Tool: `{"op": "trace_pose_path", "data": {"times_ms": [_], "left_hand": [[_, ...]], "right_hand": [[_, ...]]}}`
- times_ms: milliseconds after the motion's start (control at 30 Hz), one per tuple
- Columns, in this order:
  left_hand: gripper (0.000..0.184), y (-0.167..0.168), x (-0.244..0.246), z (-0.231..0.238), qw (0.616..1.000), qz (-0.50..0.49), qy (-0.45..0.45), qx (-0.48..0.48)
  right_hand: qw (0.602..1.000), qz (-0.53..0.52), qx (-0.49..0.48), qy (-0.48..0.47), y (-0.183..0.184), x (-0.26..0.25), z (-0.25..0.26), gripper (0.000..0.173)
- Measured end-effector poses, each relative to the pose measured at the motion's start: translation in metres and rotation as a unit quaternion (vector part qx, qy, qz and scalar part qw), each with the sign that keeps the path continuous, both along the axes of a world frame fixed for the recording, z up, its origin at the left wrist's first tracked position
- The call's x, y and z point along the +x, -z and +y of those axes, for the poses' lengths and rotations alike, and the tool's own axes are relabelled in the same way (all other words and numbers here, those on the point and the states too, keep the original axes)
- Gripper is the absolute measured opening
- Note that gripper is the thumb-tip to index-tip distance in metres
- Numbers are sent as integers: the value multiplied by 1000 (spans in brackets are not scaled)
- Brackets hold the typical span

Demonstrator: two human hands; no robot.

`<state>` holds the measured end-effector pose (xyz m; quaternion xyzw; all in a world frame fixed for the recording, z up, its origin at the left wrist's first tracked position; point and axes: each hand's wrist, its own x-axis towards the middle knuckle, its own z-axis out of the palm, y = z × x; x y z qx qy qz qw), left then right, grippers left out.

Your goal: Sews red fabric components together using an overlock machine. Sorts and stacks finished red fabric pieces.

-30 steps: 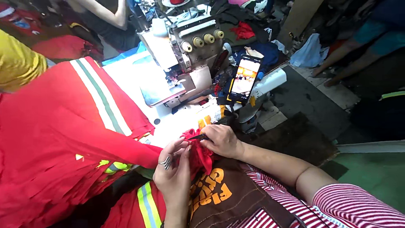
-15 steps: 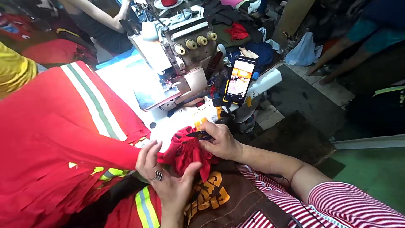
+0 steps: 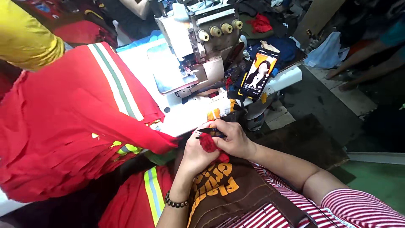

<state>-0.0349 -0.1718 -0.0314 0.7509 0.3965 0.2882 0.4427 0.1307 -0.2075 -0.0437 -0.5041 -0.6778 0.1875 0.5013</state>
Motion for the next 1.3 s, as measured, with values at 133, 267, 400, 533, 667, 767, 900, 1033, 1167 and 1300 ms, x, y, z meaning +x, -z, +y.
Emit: {"op": "trace_pose_path", "data": {"times_ms": [133, 267, 400, 533, 667, 767, 900, 1033, 1167, 1300], "left_hand": [[49, 11, 4, -14, 996, 62, -56, 6], [47, 21, 4, -23, 995, 37, -87, -45], [45, 15, 2, -20, 983, -2, -138, -125], [51, 15, -12, -8, 967, -144, -168, -124], [42, -34, 15, -8, 945, -250, -195, -82], [37, -52, 41, -10, 917, -348, -164, -102], [28, -57, 52, -7, 886, -421, -99, -167], [34, -65, 70, -17, 887, -404, -102, -198], [48, -61, 92, -22, 896, -367, -56, -244], [58, -58, 113, -18, 880, -345, 72, -318]], "right_hand": [[995, 8, -95, -30, 7, 0, -7, 28], [983, 87, -159, -41, 13, -6, -8, 36], [942, 258, -197, -88, 15, -3, 0, 25], [951, 240, -168, -98, 6, 19, 2, 66], [960, 62, -242, -129, -17, 8, -17, 121], [975, 89, -178, -96, -16, -1, -18, 129], [998, 36, -45, -18, -19, 14, -12, 111], [999, 10, 33, 39, -8, 34, -6, 96], [994, 42, -11, 96, -2, 56, -18, 89], [983, 52, -17, 172, -13, 97, -40, 84]]}}
